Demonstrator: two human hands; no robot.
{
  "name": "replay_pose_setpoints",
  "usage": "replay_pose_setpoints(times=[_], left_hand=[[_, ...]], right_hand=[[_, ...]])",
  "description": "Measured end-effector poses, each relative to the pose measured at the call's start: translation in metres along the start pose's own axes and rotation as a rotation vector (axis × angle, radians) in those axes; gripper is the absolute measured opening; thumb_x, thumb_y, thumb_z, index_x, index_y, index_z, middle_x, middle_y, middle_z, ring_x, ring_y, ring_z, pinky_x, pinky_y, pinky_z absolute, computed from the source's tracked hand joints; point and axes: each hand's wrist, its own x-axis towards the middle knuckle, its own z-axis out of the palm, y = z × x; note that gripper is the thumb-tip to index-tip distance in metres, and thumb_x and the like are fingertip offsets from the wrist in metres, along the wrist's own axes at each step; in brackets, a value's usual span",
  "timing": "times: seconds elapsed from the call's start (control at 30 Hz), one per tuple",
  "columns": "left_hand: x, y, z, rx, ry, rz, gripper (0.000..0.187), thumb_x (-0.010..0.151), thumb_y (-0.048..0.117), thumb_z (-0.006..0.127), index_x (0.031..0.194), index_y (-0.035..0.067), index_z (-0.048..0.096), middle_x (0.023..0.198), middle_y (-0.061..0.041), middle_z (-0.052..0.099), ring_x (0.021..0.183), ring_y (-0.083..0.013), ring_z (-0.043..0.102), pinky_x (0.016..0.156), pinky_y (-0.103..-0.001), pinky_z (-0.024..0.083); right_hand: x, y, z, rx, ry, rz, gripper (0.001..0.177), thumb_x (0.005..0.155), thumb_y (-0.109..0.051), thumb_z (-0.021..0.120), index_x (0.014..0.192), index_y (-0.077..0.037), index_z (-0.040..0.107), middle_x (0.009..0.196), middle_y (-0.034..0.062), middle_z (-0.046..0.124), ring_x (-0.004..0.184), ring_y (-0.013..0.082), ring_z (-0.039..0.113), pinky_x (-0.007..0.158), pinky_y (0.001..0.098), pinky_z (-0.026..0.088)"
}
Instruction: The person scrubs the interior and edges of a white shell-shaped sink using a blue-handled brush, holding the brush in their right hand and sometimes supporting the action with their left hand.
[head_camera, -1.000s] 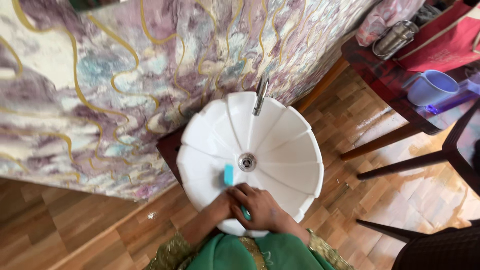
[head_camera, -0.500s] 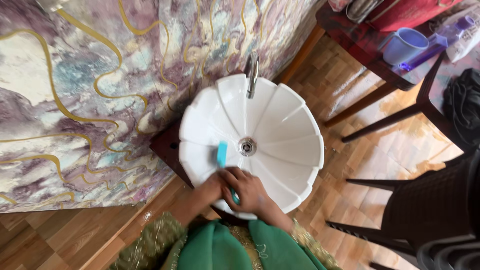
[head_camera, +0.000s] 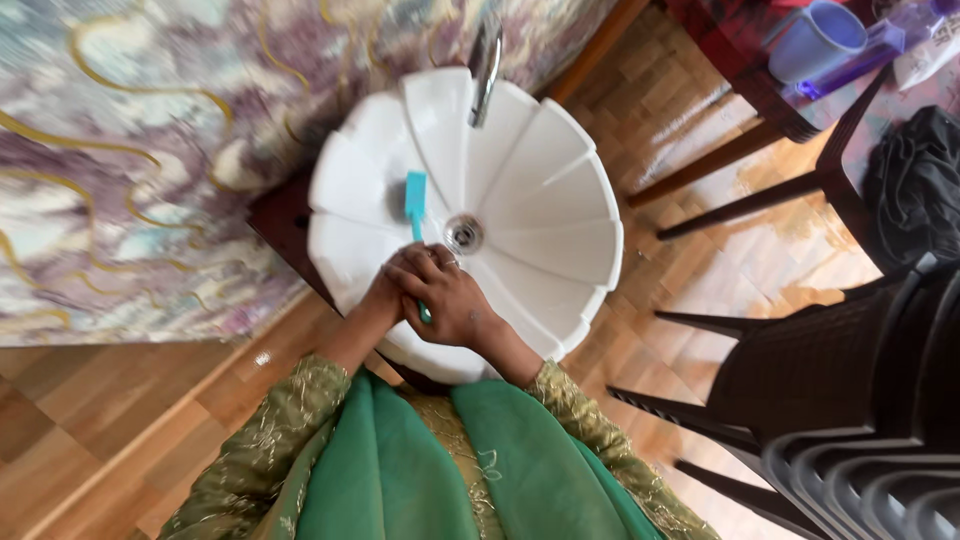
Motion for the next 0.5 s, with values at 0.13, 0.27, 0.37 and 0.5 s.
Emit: replay_pose_setpoints(times=[0.13,0.27,0.37,0.5], left_hand=[[-0.018,0.040,0.009,-0.121,0.102,0.123,0.041,0.092,0.024,0.058,0.131,0.010,0.060,0.133,-0.011,0.063,0.120,-0.0288,0.059,0.106,-0.040,0.048],[-0.029,0.025,0.016,-0.119,0.015,-0.079,0.041,0.089,0.025,0.060,0.127,0.008,0.061,0.127,-0.014,0.061,0.117,-0.0308,0.057,0.103,-0.040,0.047],[0.032,-0.021,0.012,-0.215,-0.050,-0.147,0.030,0.096,0.028,0.057,0.122,0.014,0.061,0.125,-0.009,0.063,0.120,-0.0255,0.058,0.108,-0.036,0.049],[0.052,-0.018,0.012,0.037,-0.005,-0.019,0.032,0.096,0.027,0.060,0.123,0.010,0.056,0.129,-0.014,0.059,0.125,-0.0311,0.054,0.114,-0.043,0.041]], right_hand=[[-0.036,0.000,-0.007,0.103,-0.118,0.018,0.054,0.087,-0.022,0.065,0.139,-0.011,0.058,0.135,0.0193,0.058,0.115,0.0473,0.060,0.090,0.0511,0.057],[-0.036,0.009,0.012,0.166,-0.061,-0.030,0.057,0.087,-0.021,0.065,0.142,-0.009,0.054,0.137,0.0231,0.055,0.123,0.0477,0.057,0.094,0.0513,0.057],[-0.008,0.047,0.025,0.101,0.019,-0.024,0.059,0.088,-0.020,0.064,0.144,-0.008,0.052,0.141,0.0237,0.055,0.127,0.0480,0.056,0.095,0.0499,0.057],[-0.011,0.066,0.019,-0.003,-0.039,-0.025,0.060,0.087,-0.023,0.068,0.144,-0.009,0.054,0.135,0.0218,0.056,0.124,0.0488,0.055,0.095,0.0507,0.057]])
